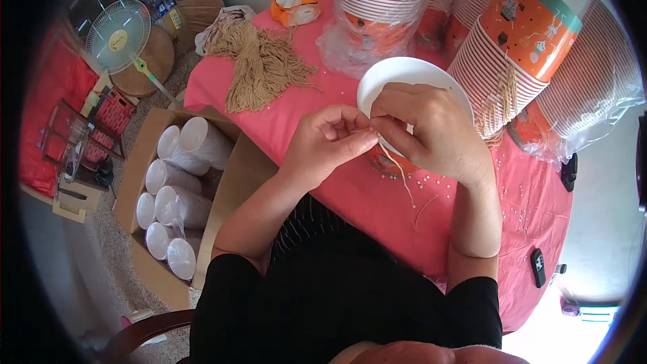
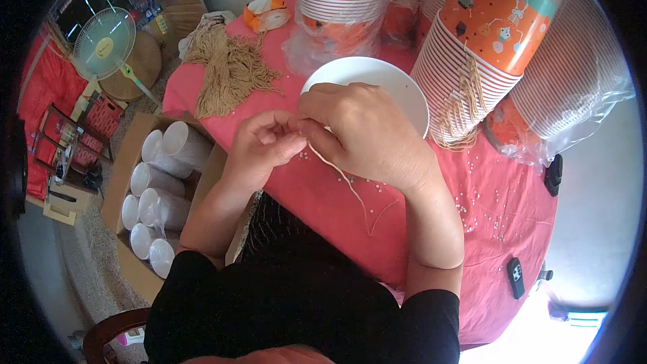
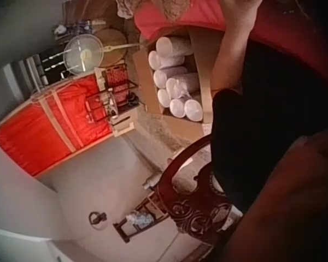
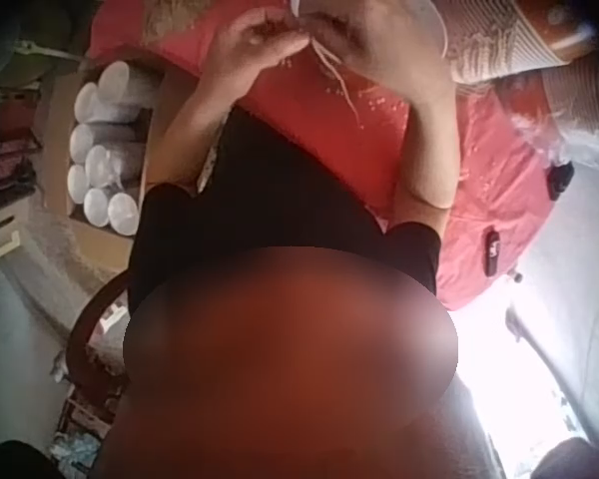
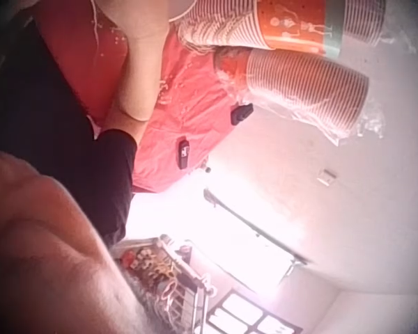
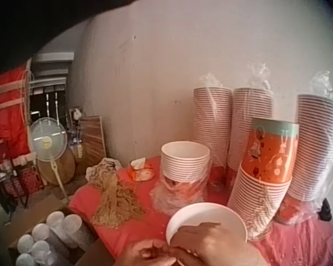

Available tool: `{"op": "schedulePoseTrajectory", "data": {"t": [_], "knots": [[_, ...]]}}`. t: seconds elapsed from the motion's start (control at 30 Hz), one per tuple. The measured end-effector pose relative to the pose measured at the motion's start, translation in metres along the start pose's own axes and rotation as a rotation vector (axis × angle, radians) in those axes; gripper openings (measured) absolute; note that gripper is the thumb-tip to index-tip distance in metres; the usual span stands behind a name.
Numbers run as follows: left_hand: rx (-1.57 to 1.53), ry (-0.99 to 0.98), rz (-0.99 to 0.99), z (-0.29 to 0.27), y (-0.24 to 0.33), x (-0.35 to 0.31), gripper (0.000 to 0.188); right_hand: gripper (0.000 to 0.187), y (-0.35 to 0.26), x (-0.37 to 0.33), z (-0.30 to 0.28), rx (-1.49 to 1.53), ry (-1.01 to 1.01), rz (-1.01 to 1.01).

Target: Attaching handles to paper buckets.

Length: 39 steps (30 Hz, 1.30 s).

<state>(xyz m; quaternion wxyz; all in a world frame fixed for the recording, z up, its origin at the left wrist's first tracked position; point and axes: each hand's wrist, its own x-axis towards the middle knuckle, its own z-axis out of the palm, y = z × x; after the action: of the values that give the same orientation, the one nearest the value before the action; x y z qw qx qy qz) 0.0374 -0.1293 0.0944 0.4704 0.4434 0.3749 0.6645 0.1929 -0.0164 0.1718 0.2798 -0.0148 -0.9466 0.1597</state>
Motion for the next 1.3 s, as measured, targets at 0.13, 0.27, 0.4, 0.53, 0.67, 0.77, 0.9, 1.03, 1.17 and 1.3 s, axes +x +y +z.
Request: {"op": "schedulePoseTrajectory", "data": {"t": [0.13,0.27,0.4,0.53,0.67,0.77,0.9,1.03,1.17,1.3], "knots": [[0.134,0.023,0.128,-0.002,-0.006,0.0,0.011,0.005,-0.001,-0.001,0.0,0.042,-0.022,0.044],[0.263,0.058,0.214,0.001,-0.006,-0.001,0.01,0.006,0.004,-0.002,0.001,0.084,-0.082,0.109],[0.383,0.078,0.416,0.006,-0.011,0.001,0.01,0.015,0.008,-0.001,0.003,0.204,-0.085,0.165],[0.379,0.088,0.506,0.006,-0.015,0.003,0.01,0.016,0.009,-0.002,0.001,0.223,-0.122,0.193],[0.386,0.118,0.568,0.005,-0.023,0.003,0.01,0.013,0.01,-0.001,-0.003,0.237,-0.189,0.201],[0.295,0.132,0.518,0.007,-0.023,0.002,0.01,0.013,0.01,-0.001,-0.005,0.261,-0.252,0.291],[-0.052,0.093,0.209,0.002,-0.019,0.003,0.006,0.011,0.008,-0.001,-0.004,0.196,-0.156,0.308],[-0.202,0.131,0.035,0.004,-0.014,0.008,0.004,0.012,0.006,0.001,0.003,0.291,0.04,0.114],[-0.195,0.146,0.027,0.004,-0.012,0.008,0.004,0.014,0.008,0.003,0.016,0.367,0.055,0.058],[-0.325,0.046,-0.041,0.001,-0.01,0.007,0.005,0.013,0.01,0.002,0.013,0.345,0.021,0.105]]}}
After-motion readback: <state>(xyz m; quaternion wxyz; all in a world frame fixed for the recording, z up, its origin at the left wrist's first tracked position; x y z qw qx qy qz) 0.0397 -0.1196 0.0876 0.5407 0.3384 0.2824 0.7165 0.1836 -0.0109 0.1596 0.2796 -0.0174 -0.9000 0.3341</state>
